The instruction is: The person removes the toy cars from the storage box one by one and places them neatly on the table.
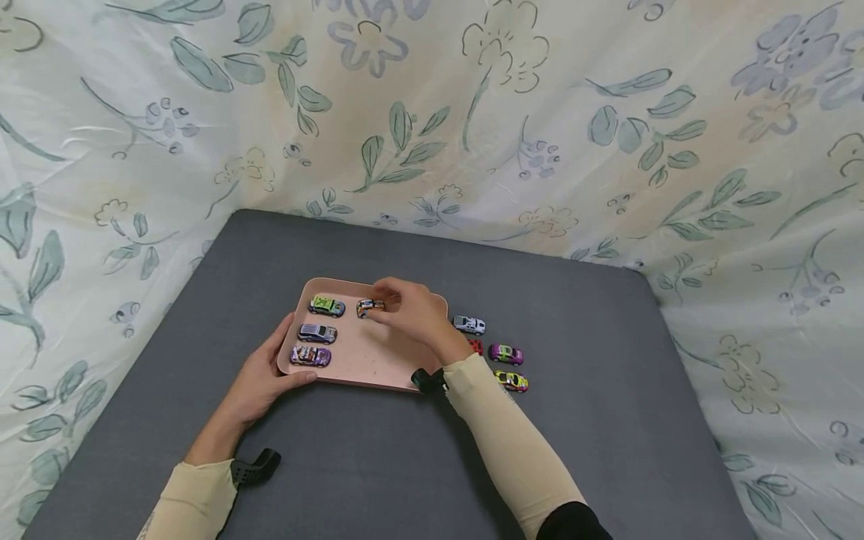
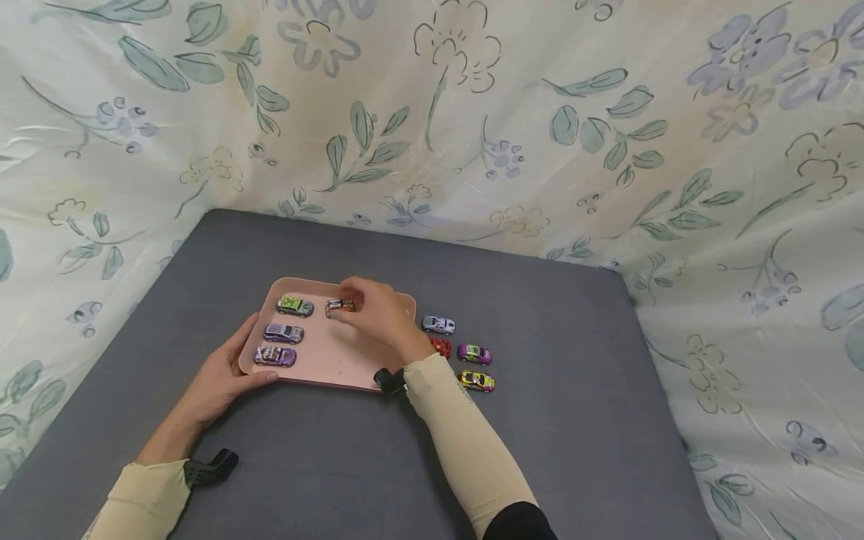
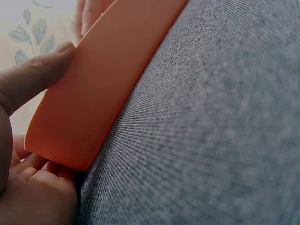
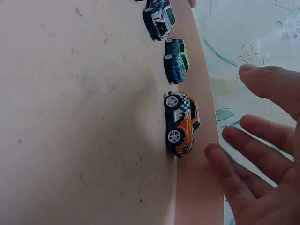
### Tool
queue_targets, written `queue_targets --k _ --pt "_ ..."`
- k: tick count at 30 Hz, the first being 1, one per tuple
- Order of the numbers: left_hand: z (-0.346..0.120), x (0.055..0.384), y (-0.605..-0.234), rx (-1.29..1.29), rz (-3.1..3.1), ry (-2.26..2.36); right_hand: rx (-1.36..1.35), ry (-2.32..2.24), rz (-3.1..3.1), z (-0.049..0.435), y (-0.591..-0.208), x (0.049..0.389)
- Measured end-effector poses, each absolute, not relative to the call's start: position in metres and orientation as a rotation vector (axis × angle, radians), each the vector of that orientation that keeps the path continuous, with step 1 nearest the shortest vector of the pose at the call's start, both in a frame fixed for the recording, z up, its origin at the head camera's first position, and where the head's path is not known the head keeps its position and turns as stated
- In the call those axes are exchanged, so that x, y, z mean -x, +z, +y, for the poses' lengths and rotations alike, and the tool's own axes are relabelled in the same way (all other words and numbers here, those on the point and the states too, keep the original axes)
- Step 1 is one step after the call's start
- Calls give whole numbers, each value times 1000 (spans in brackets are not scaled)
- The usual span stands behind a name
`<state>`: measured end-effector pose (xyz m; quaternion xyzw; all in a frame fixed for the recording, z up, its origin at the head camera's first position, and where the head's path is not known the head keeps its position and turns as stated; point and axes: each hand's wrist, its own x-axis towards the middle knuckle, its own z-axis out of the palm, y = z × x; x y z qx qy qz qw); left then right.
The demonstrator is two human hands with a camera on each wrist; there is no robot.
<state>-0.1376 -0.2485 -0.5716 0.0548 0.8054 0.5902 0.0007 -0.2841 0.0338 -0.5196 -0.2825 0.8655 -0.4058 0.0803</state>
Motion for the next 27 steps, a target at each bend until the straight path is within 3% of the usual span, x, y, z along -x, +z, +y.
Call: queue_targets --k 27 --pt "-247 138 -571 -166 2526 1863 890 -626 2761 18 -511 290"
